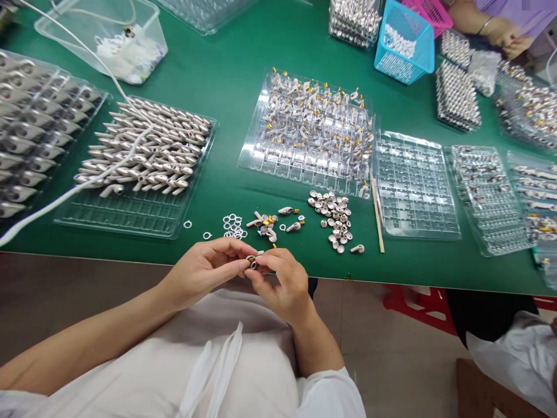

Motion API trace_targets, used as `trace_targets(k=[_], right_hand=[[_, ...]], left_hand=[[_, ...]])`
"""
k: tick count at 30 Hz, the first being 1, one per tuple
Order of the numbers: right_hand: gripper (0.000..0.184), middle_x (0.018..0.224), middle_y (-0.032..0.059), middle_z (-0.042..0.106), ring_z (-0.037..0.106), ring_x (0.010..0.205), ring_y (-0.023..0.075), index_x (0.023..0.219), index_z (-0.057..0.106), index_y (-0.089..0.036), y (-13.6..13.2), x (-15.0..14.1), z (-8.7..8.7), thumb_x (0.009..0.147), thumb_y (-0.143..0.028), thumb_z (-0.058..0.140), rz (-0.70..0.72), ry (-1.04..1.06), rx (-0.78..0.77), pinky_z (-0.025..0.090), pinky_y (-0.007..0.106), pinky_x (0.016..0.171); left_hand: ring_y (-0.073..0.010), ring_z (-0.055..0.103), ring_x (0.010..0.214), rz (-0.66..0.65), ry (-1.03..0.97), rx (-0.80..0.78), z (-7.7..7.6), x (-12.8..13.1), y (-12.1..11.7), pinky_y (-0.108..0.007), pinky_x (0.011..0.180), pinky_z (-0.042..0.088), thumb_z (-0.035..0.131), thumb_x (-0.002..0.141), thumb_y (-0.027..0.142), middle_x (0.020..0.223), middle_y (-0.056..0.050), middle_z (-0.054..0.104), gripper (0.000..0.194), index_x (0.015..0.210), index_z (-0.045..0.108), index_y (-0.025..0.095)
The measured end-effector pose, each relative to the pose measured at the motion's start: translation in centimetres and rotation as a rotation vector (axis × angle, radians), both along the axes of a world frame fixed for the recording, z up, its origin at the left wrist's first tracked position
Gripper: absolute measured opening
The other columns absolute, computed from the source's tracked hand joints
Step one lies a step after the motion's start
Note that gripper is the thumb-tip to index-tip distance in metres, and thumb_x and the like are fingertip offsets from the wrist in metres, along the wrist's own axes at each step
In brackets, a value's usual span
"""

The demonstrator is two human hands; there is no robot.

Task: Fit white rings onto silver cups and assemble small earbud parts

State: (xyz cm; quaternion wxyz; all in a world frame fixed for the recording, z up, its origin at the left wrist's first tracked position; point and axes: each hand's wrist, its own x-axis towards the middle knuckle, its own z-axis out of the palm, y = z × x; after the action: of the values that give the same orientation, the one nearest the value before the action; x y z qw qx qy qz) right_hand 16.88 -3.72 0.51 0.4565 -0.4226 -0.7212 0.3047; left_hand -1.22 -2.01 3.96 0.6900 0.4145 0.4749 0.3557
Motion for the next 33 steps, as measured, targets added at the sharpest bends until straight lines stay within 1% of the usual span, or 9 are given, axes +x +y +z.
trace_targets(k=[3,9,12,15,20,25,29,33], right_hand=[[0.025,0.095,0.0051,0.071,0.067,0.072,0.0154,0.11,0.062,-0.026,-0.3,-0.2,-0.3,0.087,-0.017,0.068,-0.036,0.049,-0.033,0.06,0.031,0.066],[0.027,0.091,0.004,0.073,0.069,0.082,0.0184,0.11,0.065,-0.026,-0.7,-0.3,-0.7,0.085,-0.016,0.071,-0.055,0.085,-0.028,0.059,0.033,0.07],[0.026,0.09,0.004,0.073,0.069,0.081,0.0181,0.11,0.065,-0.026,-0.7,-0.2,-0.6,0.086,-0.017,0.071,-0.053,0.086,-0.037,0.059,0.031,0.067],[0.026,0.09,0.0043,0.073,0.069,0.079,0.0174,0.11,0.065,-0.025,-0.7,-0.2,-0.4,0.086,-0.018,0.07,-0.046,0.062,-0.036,0.06,0.03,0.065],[0.028,0.094,0.0056,0.072,0.069,0.081,0.0172,0.113,0.063,-0.026,-0.4,-0.2,0.0,0.087,-0.016,0.069,-0.032,-0.013,0.03,0.061,0.03,0.065],[0.029,0.094,0.0057,0.071,0.068,0.078,0.0163,0.114,0.063,-0.025,-0.4,-0.3,0.2,0.087,-0.015,0.069,-0.021,-0.017,0.052,0.06,0.029,0.064],[0.029,0.094,0.0064,0.071,0.068,0.076,0.016,0.113,0.063,-0.023,-0.6,-0.6,0.5,0.086,-0.012,0.069,-0.013,-0.019,0.052,0.059,0.029,0.066],[0.028,0.094,0.0062,0.071,0.068,0.076,0.0157,0.113,0.062,-0.023,-0.7,-0.9,0.5,0.087,-0.013,0.067,-0.03,-0.033,0.043,0.059,0.029,0.067]], left_hand=[[-0.0144,0.07,0.07,-0.005,-0.003,-0.008,0.1,0.1,0.0,-0.023,0.066,0.061,0.071,0.08,0.029,0.082,-0.006,0.075,0.019,0.09,0.07,0.014],[-0.012,0.066,0.066,0.018,-0.011,-0.021,0.0,0.2,0.0,-0.02,0.062,0.058,0.071,0.079,0.026,0.077,-0.003,0.072,0.017,0.09,0.069,0.014],[-0.0124,0.066,0.066,0.037,0.022,-0.003,-0.2,0.2,-0.2,-0.021,0.062,0.057,0.071,0.078,0.025,0.077,-0.003,0.071,0.015,0.087,0.069,0.014],[-0.0147,0.068,0.07,0.046,0.058,0.013,-0.5,0.3,-0.3,-0.024,0.065,0.059,0.069,0.077,0.025,0.078,-0.004,0.072,0.015,0.086,0.069,0.014],[-0.0141,0.067,0.066,0.086,0.089,0.032,-0.9,0.5,-0.4,-0.023,0.062,0.058,0.068,0.074,0.023,0.072,-0.003,0.07,0.012,0.082,0.069,0.014],[-0.0162,0.069,0.067,0.115,0.138,0.06,-0.6,0.6,-0.6,-0.026,0.064,0.06,0.066,0.072,0.022,0.073,-0.004,0.072,0.012,0.08,0.07,0.013],[-0.0163,0.068,0.063,0.131,0.219,0.098,-0.4,0.5,-0.7,-0.025,0.059,0.058,0.065,0.071,0.021,0.071,-0.005,0.072,0.012,0.076,0.071,0.013],[-0.0158,0.069,0.064,0.129,0.261,0.133,-0.6,0.4,-0.7,-0.024,0.06,0.057,0.063,0.071,0.022,0.071,-0.005,0.073,0.012,0.077,0.072,0.014]])
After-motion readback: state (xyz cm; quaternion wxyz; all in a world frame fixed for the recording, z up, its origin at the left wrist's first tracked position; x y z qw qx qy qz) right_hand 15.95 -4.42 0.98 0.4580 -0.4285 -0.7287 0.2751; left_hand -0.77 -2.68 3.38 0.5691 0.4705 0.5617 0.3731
